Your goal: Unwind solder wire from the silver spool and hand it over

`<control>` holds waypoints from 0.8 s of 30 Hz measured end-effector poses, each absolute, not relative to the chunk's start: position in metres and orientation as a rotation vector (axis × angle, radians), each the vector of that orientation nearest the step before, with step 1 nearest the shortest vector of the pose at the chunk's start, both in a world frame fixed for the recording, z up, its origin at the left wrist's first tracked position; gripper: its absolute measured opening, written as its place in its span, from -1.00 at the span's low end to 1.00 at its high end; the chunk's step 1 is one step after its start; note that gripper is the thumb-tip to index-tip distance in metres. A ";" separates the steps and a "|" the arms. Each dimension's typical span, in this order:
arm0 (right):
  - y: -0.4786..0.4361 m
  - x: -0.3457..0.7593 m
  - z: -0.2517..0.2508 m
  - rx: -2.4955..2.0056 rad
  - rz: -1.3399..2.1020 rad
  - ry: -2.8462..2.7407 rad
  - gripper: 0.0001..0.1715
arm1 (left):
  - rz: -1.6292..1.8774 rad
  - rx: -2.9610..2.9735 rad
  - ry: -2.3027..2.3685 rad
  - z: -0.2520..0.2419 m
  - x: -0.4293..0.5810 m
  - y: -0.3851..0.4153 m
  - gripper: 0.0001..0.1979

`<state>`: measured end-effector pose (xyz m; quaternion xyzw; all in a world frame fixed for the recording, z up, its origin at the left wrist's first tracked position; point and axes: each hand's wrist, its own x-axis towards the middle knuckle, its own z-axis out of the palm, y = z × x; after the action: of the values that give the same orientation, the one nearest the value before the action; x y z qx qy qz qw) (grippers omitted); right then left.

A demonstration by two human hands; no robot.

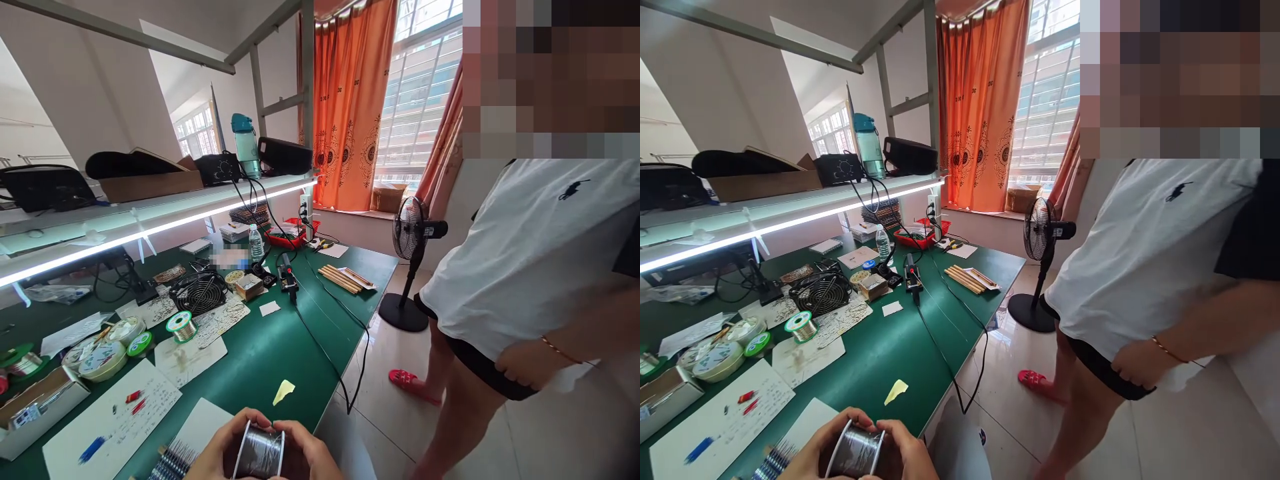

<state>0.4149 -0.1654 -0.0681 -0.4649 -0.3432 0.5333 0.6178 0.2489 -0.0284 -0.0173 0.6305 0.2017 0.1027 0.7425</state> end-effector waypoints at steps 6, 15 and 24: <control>-0.175 0.430 -0.047 -1.191 1.405 -0.717 0.26 | 0.224 1.377 0.487 -0.033 0.241 -0.024 -0.23; -0.172 0.467 0.003 -1.462 0.978 -1.121 -0.78 | 0.146 1.445 0.513 -0.020 0.236 -0.028 -0.26; -0.152 0.463 0.004 -1.329 1.054 -1.360 -0.90 | 0.115 1.478 0.505 -0.022 0.235 -0.031 -0.24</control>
<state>0.4631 -0.1517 0.0036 -0.5410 -0.5540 0.4290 0.4652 0.2350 -0.0313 -0.0221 0.6657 0.2276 0.0519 0.7088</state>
